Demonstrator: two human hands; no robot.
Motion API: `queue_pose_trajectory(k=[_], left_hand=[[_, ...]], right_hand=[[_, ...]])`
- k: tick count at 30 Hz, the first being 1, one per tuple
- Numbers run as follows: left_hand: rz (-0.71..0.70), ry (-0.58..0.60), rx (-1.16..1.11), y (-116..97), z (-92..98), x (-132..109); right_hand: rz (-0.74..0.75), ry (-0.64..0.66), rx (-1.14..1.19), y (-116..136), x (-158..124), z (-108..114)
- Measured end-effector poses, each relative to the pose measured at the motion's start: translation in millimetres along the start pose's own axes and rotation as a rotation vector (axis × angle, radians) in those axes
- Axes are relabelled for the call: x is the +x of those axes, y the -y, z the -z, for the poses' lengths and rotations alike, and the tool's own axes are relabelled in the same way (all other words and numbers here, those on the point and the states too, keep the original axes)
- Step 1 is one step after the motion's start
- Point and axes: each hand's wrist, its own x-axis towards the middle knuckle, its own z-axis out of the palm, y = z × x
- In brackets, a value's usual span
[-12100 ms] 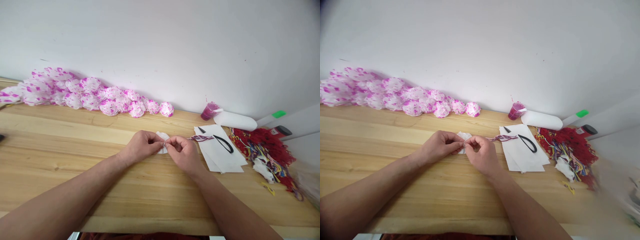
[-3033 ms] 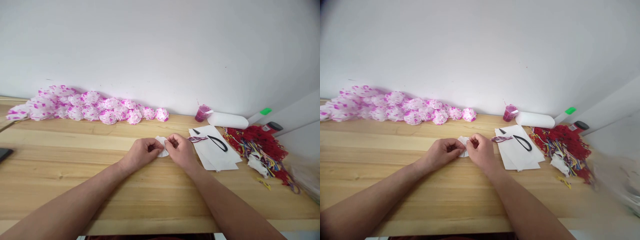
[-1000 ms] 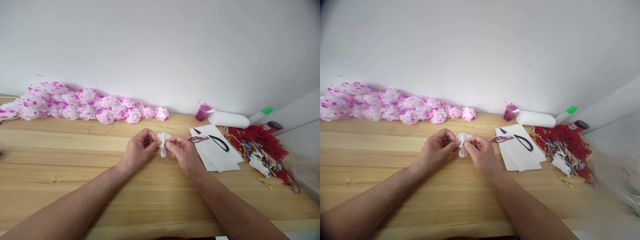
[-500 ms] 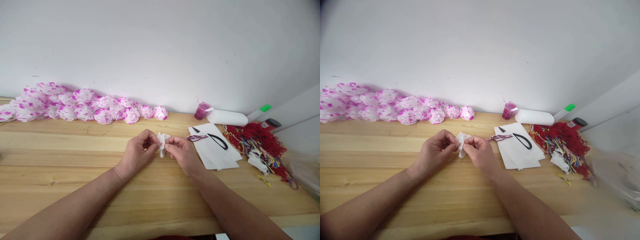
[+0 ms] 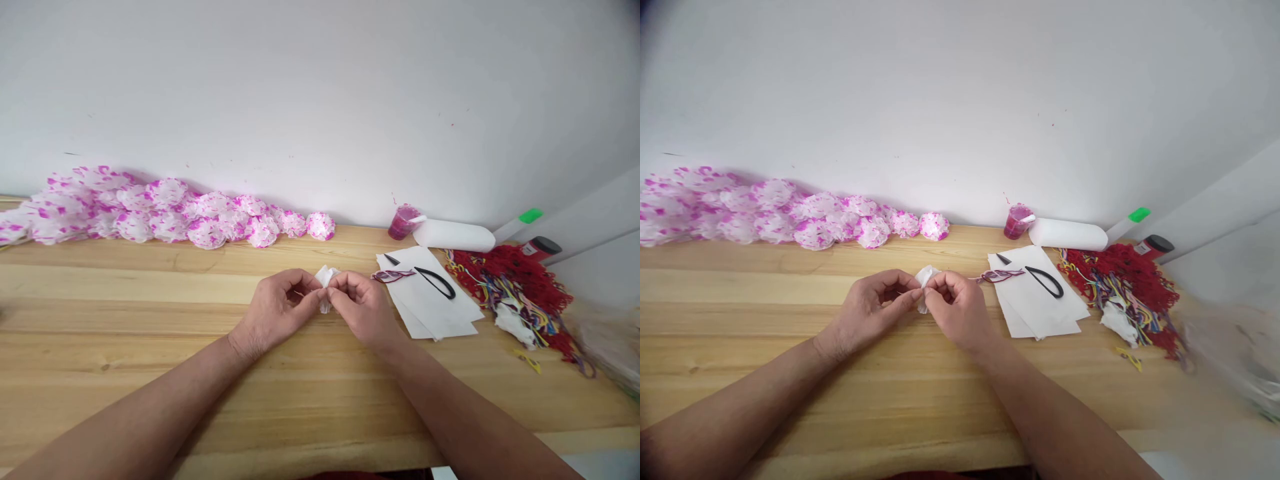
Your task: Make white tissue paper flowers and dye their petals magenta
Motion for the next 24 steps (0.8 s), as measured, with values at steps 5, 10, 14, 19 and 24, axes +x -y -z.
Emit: queue_pose_trajectory(k=[5,10,14,19,24], left_hand=[[0.019,-0.037,0.036,4,-0.5,2],[0.086,-0.041,-0.045,8,0.7,6],[0.089,-0.040,-0.067,9,1.7,7],[0.012,-0.005,0.026,10,0.4,3],[0.040,0.016,-0.040,11,-0.5,4]], right_hand=[[0.057,-0.007,-0.109,-1,-3,-3],[-0.012,-0.044,-0.128,-4,-1,-1],[-0.104,-0.020,-0.121,-4,0,1],[-0.115,-0.018,-0.042,-4,1,1],[-0.123,-0.021,0.002,-8,3,2]])
